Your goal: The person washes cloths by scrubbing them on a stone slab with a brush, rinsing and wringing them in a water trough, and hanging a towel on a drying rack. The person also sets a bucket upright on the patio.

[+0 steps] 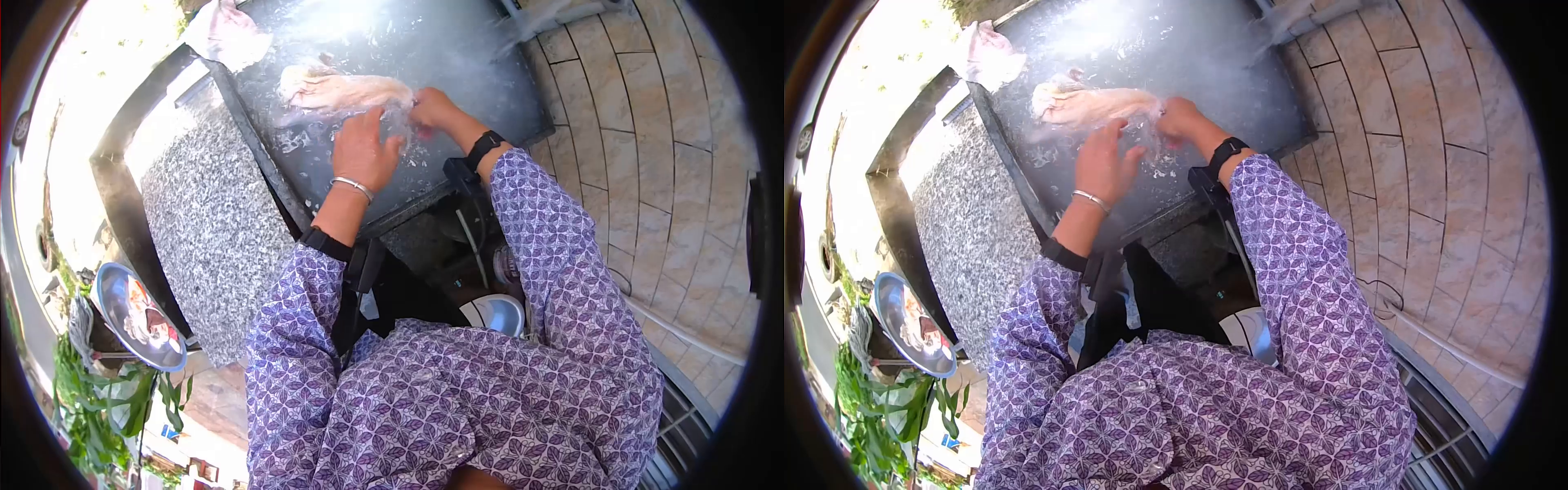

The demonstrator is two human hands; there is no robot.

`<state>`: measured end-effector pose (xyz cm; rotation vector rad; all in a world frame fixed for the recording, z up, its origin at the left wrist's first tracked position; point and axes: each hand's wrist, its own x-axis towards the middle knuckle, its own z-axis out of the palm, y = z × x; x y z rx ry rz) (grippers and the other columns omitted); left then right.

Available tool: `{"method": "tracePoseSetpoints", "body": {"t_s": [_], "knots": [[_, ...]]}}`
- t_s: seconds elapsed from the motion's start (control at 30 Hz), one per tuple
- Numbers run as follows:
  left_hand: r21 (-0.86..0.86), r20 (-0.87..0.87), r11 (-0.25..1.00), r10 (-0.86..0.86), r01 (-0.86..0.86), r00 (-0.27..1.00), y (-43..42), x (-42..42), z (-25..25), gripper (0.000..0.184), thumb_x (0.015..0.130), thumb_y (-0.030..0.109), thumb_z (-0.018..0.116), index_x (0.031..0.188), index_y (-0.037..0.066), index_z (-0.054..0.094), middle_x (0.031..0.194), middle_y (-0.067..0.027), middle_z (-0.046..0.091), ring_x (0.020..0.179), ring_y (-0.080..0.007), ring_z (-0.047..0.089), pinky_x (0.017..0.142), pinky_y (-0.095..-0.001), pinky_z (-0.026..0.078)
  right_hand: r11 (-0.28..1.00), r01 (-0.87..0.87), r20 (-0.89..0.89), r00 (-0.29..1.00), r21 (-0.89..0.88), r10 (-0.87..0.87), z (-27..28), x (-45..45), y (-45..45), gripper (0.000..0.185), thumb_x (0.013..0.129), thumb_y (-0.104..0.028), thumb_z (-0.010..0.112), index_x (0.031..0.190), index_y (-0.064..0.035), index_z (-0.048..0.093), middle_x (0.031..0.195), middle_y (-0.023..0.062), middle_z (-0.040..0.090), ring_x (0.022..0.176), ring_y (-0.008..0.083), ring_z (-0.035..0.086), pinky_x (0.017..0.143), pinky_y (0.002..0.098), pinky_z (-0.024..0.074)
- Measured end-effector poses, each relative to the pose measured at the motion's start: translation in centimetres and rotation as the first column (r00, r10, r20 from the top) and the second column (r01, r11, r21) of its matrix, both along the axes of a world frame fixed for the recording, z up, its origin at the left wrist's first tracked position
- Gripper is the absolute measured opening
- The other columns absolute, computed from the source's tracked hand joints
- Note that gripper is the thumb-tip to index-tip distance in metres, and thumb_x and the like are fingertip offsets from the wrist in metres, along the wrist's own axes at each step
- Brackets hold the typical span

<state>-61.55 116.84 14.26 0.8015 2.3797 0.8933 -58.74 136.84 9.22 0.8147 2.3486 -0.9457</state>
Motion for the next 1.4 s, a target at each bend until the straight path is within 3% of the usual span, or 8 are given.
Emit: {"method": "tracePoseSetpoints", "body": {"t_s": [0.17,0.27,0.33,0.5,0.73,0.97,1.23,1.4], "knots": [[-0.182,-0.041,0.983,0.012,-0.019,0.999,1.8,1.5,-1.7,0.039,0.078,0.019,0.062,0.116,0.016,0.052,0.103,-0.0126,0.062,0.103,-0.0304,0.057,0.089,-0.0483,0.041,0.871,0.239,0.078,0.971,-0.430,-0.228,3.5,0.6,-0.5,0.015,0.079,-0.018,0.070,0.080,-0.0045,0.064,0.060,0.0067,0.060,0.044,0.0141,0.056,0.041,0.0282,0.0449],[-0.203,0.057,0.979,0.023,-0.011,0.998,0.1,0.1,-6.0,0.034,0.077,0.014,0.056,0.111,0.015,0.059,0.101,-0.0152,0.064,0.099,-0.0339,0.060,0.089,-0.0449,0.043,0.933,0.147,0.007,0.988,-0.329,-0.153,1.6,2.1,2.5,0.020,0.077,-0.022,0.069,0.081,-0.0034,0.065,0.065,0.0096,0.063,0.055,0.0229,0.062,0.049,0.0360,0.0485],[-0.251,0.154,0.968,0.033,0.007,0.987,-1.5,-1.5,-6.8,0.031,0.077,0.014,0.051,0.105,0.015,0.065,0.104,-0.0177,0.064,0.098,-0.0364,0.060,0.089,-0.0433,0.045,0.951,-0.168,-0.269,0.933,0.260,0.238,0.1,3.6,4.4,0.022,0.076,-0.025,0.067,0.083,-0.0043,0.066,0.075,0.0139,0.066,0.070,0.0316,0.064,0.064,0.0399,0.0504],[-0.272,0.176,0.943,-0.148,0.193,0.973,-5.0,-7.3,-4.2,0.030,0.079,0.018,0.047,0.097,0.015,0.071,0.106,-0.0197,0.063,0.098,-0.0368,0.059,0.089,-0.0420,0.047,0.915,-0.150,-0.080,0.978,0.374,0.193,1.3,5.1,6.9,0.025,0.075,-0.028,0.064,0.087,-0.0054,0.068,0.088,0.0168,0.066,0.082,0.0351,0.062,0.074,0.0403,0.0486],[0.357,-0.334,0.932,0.057,0.071,0.941,-4.1,-14.7,10.8,0.029,0.074,0.008,0.044,0.088,0.003,0.069,0.086,-0.0156,0.068,0.083,-0.0322,0.064,0.079,-0.0355,0.050,0.972,0.232,-0.638,0.754,0.036,-0.156,16.9,3.0,7.3,0.023,0.081,-0.022,0.066,0.090,-0.0017,0.067,0.073,0.0029,0.063,0.069,0.0145,0.058,0.064,0.0294,0.0463],[0.670,0.133,0.734,0.036,-0.116,0.990,-5.0,-15.6,19.5,0.026,0.081,-0.004,0.043,0.096,-0.003,0.065,0.082,-0.0027,0.062,0.073,-0.0078,0.056,0.066,-0.0196,0.045,0.945,0.212,-0.906,0.294,-0.249,-0.305,27.7,3.2,4.9,0.018,0.087,-0.019,0.067,0.090,-0.0010,0.068,0.070,-0.0058,0.058,0.064,0.0047,0.052,0.058,0.0179,0.0407],[0.138,-0.083,0.985,-0.096,0.107,0.992,-7.3,-10.9,2.7,0.017,0.076,0.004,0.049,0.086,0.007,0.063,0.078,-0.0098,0.065,0.072,-0.0250,0.061,0.066,-0.0346,0.046,0.974,0.185,-0.663,0.747,0.134,-0.051,12.7,6.2,4.0,0.020,0.085,-0.025,0.064,0.086,-0.0047,0.067,0.065,0.0010,0.060,0.061,0.0095,0.051,0.058,0.0262,0.0419],[-0.500,-0.030,0.846,-0.227,0.182,0.973,-5.5,-3.9,0.6,0.034,0.079,0.014,0.054,0.112,0.019,0.057,0.117,-0.0070,0.056,0.118,-0.0252,0.048,0.092,-0.0619,0.033,0.805,-0.166,-0.241,0.902,0.570,0.357,5.9,7.6,1.3,0.025,0.082,-0.028,0.063,0.100,-0.0114,0.066,0.117,0.0130,0.059,0.112,0.0345,0.051,0.090,0.0460,0.0416]]}}
